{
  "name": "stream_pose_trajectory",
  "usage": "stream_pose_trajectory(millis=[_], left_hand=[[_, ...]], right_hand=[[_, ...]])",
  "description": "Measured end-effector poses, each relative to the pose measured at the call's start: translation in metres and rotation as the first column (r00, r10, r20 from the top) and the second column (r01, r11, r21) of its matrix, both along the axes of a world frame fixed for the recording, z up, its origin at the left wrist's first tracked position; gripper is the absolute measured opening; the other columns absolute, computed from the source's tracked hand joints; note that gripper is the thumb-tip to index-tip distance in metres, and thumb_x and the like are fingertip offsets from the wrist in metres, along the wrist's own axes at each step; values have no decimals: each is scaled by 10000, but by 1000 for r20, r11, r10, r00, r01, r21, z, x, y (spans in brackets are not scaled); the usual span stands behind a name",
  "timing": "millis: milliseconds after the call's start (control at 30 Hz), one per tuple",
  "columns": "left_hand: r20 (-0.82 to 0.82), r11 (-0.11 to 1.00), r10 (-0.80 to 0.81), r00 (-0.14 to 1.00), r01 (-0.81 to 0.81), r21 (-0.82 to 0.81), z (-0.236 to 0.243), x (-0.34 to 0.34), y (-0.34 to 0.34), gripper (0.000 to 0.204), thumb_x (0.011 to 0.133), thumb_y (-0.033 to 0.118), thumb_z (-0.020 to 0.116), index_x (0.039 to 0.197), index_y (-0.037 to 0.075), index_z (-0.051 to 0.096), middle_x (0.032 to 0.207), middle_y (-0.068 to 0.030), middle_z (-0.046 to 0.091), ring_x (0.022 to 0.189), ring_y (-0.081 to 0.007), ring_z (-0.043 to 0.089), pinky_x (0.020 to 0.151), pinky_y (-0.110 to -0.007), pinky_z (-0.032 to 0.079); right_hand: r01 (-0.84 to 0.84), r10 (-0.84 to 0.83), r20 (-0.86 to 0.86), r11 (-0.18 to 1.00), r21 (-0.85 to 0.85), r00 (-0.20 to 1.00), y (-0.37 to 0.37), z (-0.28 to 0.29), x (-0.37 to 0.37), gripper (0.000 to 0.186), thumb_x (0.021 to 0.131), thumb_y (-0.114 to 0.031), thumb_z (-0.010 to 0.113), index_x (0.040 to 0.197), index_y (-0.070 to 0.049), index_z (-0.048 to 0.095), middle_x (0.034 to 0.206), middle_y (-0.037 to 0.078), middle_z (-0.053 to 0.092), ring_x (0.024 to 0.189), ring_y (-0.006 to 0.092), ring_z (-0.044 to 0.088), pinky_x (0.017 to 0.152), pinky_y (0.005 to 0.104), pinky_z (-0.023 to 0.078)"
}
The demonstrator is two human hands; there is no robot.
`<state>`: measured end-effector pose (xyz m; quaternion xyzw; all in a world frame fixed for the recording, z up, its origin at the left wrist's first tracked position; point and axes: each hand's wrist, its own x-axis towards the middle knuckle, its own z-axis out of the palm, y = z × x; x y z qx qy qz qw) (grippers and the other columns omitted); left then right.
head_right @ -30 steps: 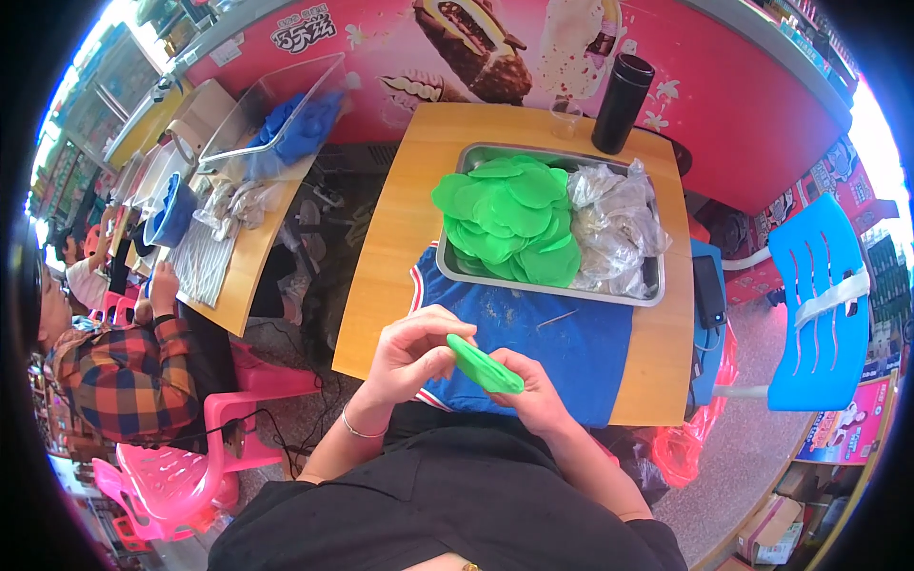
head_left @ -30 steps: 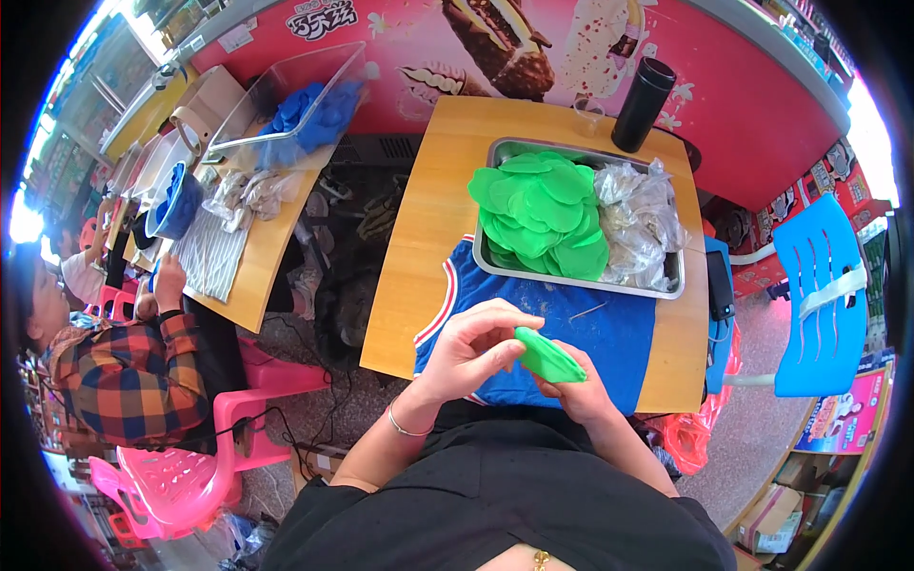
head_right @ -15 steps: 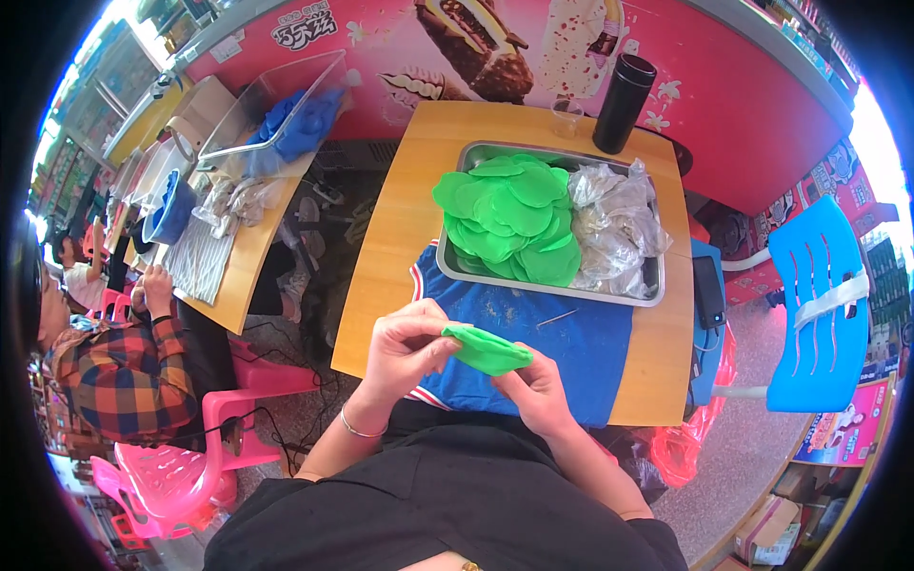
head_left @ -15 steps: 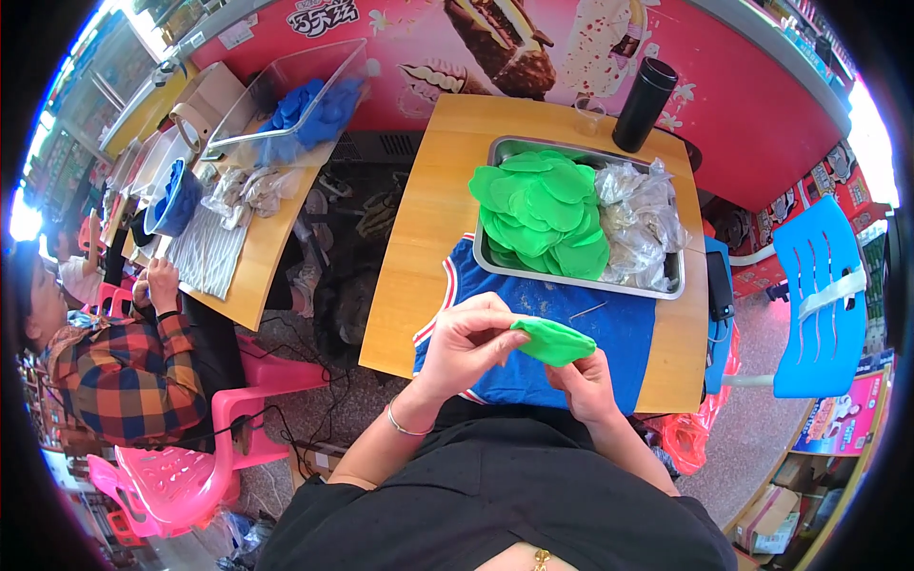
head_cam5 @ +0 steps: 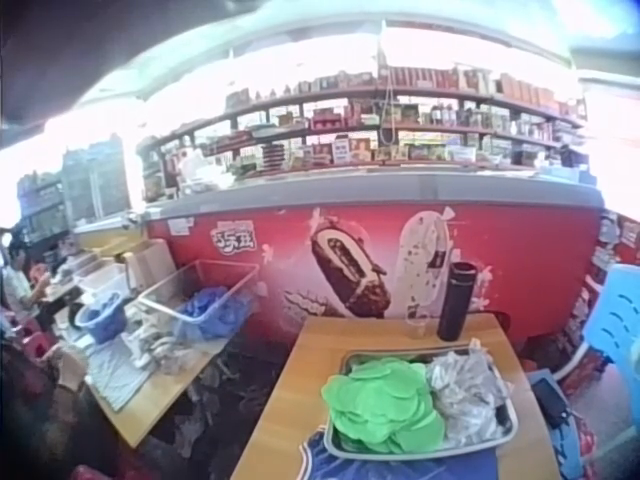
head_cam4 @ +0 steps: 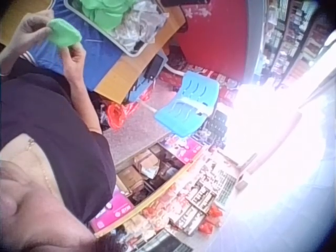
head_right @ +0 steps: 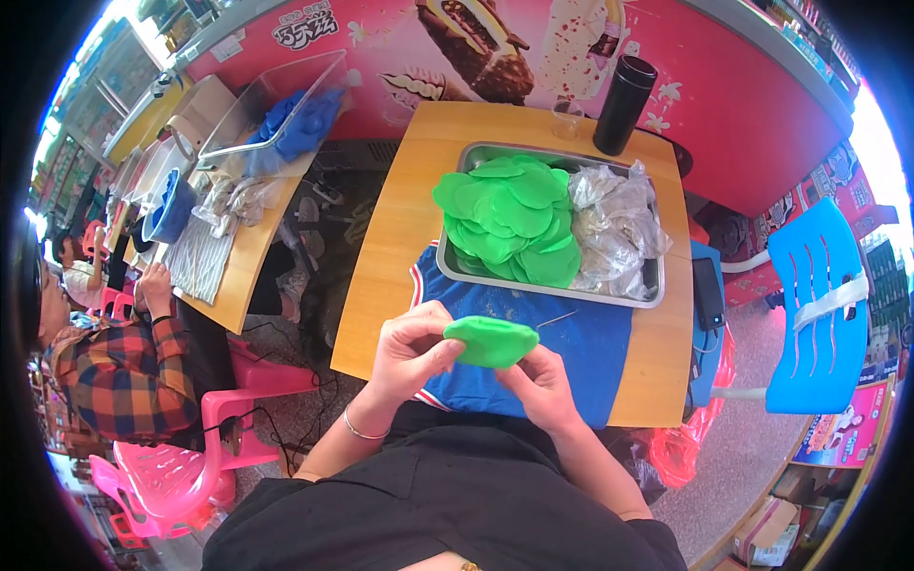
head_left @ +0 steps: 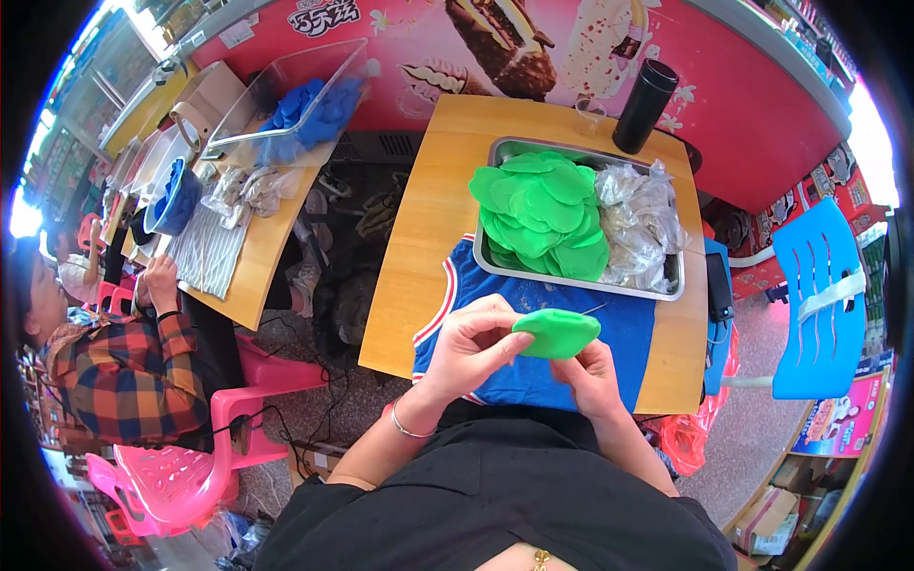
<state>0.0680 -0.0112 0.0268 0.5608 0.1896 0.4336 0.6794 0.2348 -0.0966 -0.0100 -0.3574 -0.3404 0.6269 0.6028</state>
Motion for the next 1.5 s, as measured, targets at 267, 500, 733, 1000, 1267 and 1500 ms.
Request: stream_pose_trajectory(millis=[267, 500, 733, 1000, 1267, 1500], left_hand=[[-40, 992, 53, 998, -48, 116, 3, -1, 3, 121, 807, 6, 628, 922, -14, 659, 794, -45, 539, 649, -69, 521, 519, -172, 409], [-42, 997, 22, 999, -19, 81, -4, -1, 0, 154, 807, 19, 630, 957, -8, 650, 783, -43, 537, 611, -70, 509, 501, -178, 410], [-96, 939, 148, 984, -110, 327, 15, 4, 5, 311, 770, 116, 683, 1060, 20, 626, 783, -42, 531, 724, -108, 501, 602, -220, 420], [-131, 941, 138, 982, -89, 328, 11, 0, 6, 198, 791, 68, 648, 980, 10, 669, 707, -40, 541, 650, -108, 497, 567, -218, 393], [-100, 977, 103, 990, -82, 199, 6, -3, 5, 196, 781, 49, 666, 971, 2, 670, 720, -44, 570, 661, -87, 509, 557, -206, 386], [-59, 973, 69, 996, -54, 225, 1, -4, 5, 227, 762, 75, 690, 977, 5, 669, 705, -33, 570, 632, -85, 509, 539, -207, 380]], right_hand=[[-5, -34, 363, 994, 106, 931, 5, 10, 1, 208, 868, -59, 570, 1063, 14, 563, 898, 5, 580, 780, 60, 516, 662, 203, 417], [35, -45, 153, 997, 73, 987, 3, 6, -2, 181, 866, -63, 574, 1035, 1, 573, 874, -5, 577, 750, 47, 507, 640, 194, 410], [0, -5, 251, 1000, 22, 968, 5, 15, -1, 212, 877, -87, 563, 1068, 7, 566, 914, 6, 588, 796, 54, 522, 680, 202, 425], [-47, 39, 257, 999, 25, 966, 3, 12, -1, 200, 878, -91, 562, 1049, 13, 572, 936, 20, 596, 842, 69, 537, 734, 219, 437], [0, -72, 464, 988, 152, 883, 7, 9, 1, 134, 853, -12, 563, 984, 11, 578, 887, 12, 580, 787, 72, 535, 666, 222, 439], [7, -27, 262, 997, 75, 965, 8, 21, -6, 161, 848, -59, 591, 996, 4, 584, 822, -15, 574, 681, 33, 500, 573, 176, 388]])
